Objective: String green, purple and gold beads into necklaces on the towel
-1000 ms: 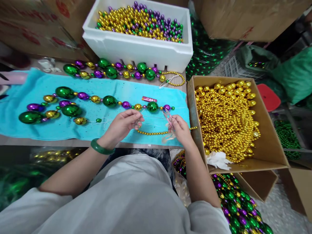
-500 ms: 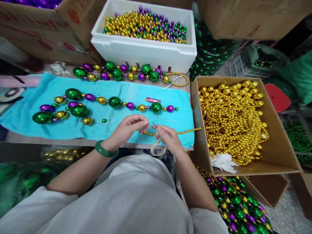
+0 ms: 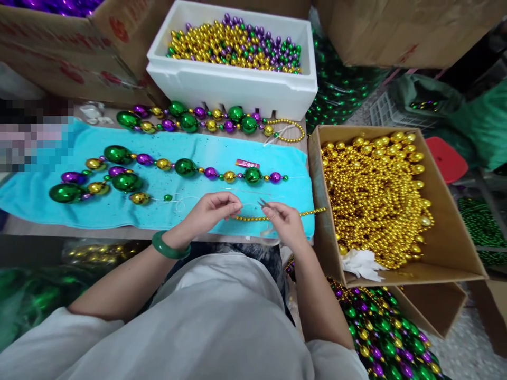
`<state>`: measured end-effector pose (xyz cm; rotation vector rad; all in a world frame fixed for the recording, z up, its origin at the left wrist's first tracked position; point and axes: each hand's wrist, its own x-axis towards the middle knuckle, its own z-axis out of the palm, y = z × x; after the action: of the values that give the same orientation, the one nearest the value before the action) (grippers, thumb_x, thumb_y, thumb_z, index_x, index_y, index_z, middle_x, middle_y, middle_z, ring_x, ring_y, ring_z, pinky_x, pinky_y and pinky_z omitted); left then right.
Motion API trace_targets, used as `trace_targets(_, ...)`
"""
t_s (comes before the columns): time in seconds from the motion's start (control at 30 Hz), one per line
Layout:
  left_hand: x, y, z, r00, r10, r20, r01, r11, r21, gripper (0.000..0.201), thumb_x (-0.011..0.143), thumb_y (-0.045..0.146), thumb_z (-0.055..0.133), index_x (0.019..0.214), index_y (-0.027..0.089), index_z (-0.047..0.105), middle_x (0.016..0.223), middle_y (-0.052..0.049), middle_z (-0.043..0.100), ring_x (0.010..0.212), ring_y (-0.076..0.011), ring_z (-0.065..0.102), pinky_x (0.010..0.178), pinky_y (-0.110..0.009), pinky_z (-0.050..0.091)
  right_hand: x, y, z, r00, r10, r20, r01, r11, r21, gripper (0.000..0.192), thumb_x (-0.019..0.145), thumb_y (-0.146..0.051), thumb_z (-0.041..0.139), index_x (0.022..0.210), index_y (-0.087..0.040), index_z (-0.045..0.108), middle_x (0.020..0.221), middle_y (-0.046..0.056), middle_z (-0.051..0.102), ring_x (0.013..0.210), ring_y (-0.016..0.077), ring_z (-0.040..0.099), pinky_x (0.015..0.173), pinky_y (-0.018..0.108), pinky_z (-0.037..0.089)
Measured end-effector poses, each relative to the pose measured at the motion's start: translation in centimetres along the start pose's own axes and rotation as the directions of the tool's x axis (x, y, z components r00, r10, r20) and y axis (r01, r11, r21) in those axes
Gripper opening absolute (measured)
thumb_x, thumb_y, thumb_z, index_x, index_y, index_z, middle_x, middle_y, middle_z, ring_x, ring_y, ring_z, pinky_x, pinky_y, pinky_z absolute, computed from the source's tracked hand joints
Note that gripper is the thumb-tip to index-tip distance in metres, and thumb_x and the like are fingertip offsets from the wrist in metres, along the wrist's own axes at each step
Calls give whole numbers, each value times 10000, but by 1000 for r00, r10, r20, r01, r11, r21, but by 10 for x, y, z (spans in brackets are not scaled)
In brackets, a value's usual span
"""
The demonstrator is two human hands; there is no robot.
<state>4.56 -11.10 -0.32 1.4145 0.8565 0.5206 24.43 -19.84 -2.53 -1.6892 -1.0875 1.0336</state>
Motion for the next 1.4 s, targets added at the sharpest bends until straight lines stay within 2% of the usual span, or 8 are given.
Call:
trace_targets(0.17, -3, -2, -8, 999, -35, -22, 34, 999, -22, 244, 756, 400, 681, 700, 166, 643, 656, -9, 627, 609, -109, 540, 563, -222, 423, 24, 14, -33, 969, -78, -235, -117, 694, -710, 401, 890, -475, 511, 1052, -171, 716, 906, 117, 710, 752, 230, 602, 646, 311, 405)
trace_targets(0.33, -6, -2, -14, 996, -54, -65, 52, 998, -33, 252, 755, 412, 699, 711, 168, 654, 656, -11, 633, 610, -109, 546, 564, -219, 425, 42, 20, -28, 976, -191, -106, 1, 491, -871, 389, 913, -425, 510, 1089, -145, 715, 1052, 171, 664, 978, 306, 562, 805, 392, 428)
trace_targets(0.63, -11, 7, -20, 998, -25, -60, 24, 1000, -21, 288, 763, 443, 704, 716, 162, 661, 656, -14, 630, 618, -108, 543, 555, -214, 428, 82, 16, 20, 972, -233, -20, 180, 800, -573, 238, 858, -233, 556, 986, -156, 741, 1014, 116, 671, 962, 244, 607, 864, 366, 474)
trace_targets(0.83, -14, 3, -27, 994, -22, -103, 17, 999, -49, 268, 755, 434, 727, 728, 172, 675, 653, -15, 634, 589, -103, 526, 542, -223, 438, 26, -13, -34, 943, -310, -122, 284, 939, -194, 123, 816, -311, 651, 767, -222, 720, 795, 37, 674, 766, 189, 616, 722, 336, 482)
trace_targets(1.0, -11, -4, -24, 986, 1, -165, -12, 998, -64, 228, 739, 398, 762, 746, 182, 688, 646, -4, 639, 573, -99, 531, 552, -234, 447, -55, -1, -88, 994, -23, 104, 72, 865, -497, 158, 825, -324, 620, 730, -225, 699, 720, 28, 667, 657, 174, 595, 611, 295, 431)
trace_targets(1.23, 4, 5, -10, 995, 2, -104, -10, 997, -75, 158, 759, 346, 765, 743, 209, 689, 674, -7, 636, 606, -122, 565, 576, -263, 448, -102, 77, -49, 836, 547, -41, -265, 337, -904, 226, 827, -123, 504, 811, -127, 729, 846, 173, 721, 744, 254, 662, 628, 327, 426)
trace_targets(1.3, 4, 10, -5, 997, 36, -72, -38, 999, -33, 145, 768, 340, 755, 746, 208, 696, 681, -8, 634, 633, -130, 570, 600, -273, 451, -97, 75, -38, 873, 483, -69, -283, 386, -878, 221, 836, -126, 509, 852, -110, 729, 897, 202, 715, 796, 276, 672, 672, 352, 453)
trace_targets(1.4, 3, 11, 4, 992, 114, -52, -112, 993, 41, 157, 771, 347, 748, 742, 198, 707, 783, -24, 661, 791, -164, 609, 744, -311, 487, -75, 45, -21, 991, 120, -66, -135, 781, -610, 186, 870, -234, 551, 857, -172, 725, 924, 138, 715, 870, 260, 661, 773, 377, 488)
